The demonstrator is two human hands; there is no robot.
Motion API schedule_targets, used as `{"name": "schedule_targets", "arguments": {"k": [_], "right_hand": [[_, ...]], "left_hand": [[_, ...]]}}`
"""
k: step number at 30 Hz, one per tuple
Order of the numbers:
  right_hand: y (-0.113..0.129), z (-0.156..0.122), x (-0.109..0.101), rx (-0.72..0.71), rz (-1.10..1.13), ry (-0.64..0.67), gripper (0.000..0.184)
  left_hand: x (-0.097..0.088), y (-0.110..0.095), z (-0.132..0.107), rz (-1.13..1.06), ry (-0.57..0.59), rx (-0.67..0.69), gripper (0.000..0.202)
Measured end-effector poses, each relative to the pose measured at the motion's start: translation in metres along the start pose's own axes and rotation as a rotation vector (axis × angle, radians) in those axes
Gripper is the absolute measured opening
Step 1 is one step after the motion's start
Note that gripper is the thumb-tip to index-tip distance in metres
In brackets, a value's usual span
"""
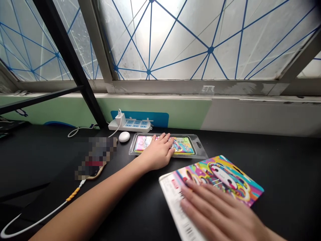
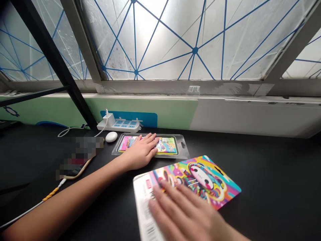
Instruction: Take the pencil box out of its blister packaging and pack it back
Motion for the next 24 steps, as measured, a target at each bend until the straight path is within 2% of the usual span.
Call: {"name": "schedule_targets", "arguments": {"k": [1, 2, 5, 8, 10, 13, 17, 20, 24], "right_hand": [[0.017, 0.011, 0.001, -0.021, -0.050, -0.081, 0.042], [0.024, 0.019, 0.006, 0.055, -0.081, -0.146, 0.037], [0.031, 0.040, 0.046, 0.176, -0.029, -0.031, 0.035], [0.011, 0.055, 0.083, 0.282, 0.212, 0.169, 0.044], [-0.011, 0.058, 0.096, 0.406, 0.408, 0.259, 0.052], [-0.032, 0.059, 0.100, 0.507, 0.593, 0.281, 0.060], [-0.037, 0.054, 0.101, 0.536, 0.713, 0.267, 0.060], [-0.036, 0.053, 0.100, 0.528, 0.738, 0.249, 0.050], [-0.035, 0.055, 0.096, 0.506, 0.652, 0.190, 0.032]], "left_hand": [[0.001, -0.004, 0.004, -0.010, 0.004, 0.008, 0.056], [0.002, -0.008, 0.008, -0.018, 0.009, 0.015, 0.055], [0.004, -0.019, 0.017, -0.042, 0.014, 0.041, 0.053], [0.004, -0.026, 0.020, -0.061, -0.015, 0.050, 0.050], [0.004, -0.028, 0.019, -0.068, -0.041, 0.053, 0.047], [0.003, -0.029, 0.016, -0.074, -0.066, 0.069, 0.043], [0.000, -0.029, 0.013, -0.070, -0.101, 0.080, 0.042], [-0.005, -0.030, 0.011, -0.018, -0.146, 0.091, 0.040], [-0.007, -0.031, 0.008, 0.042, -0.180, 0.131, 0.038]]}}
Point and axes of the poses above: each hand's wrist, its own z-axis towards the middle knuckle, its own x-axis out of the palm, y = z × x, the point moved 9 cm from there along z, towards the middle knuckle, and after that the axes turned 5 degrees about -x, right-handed, at the moved point
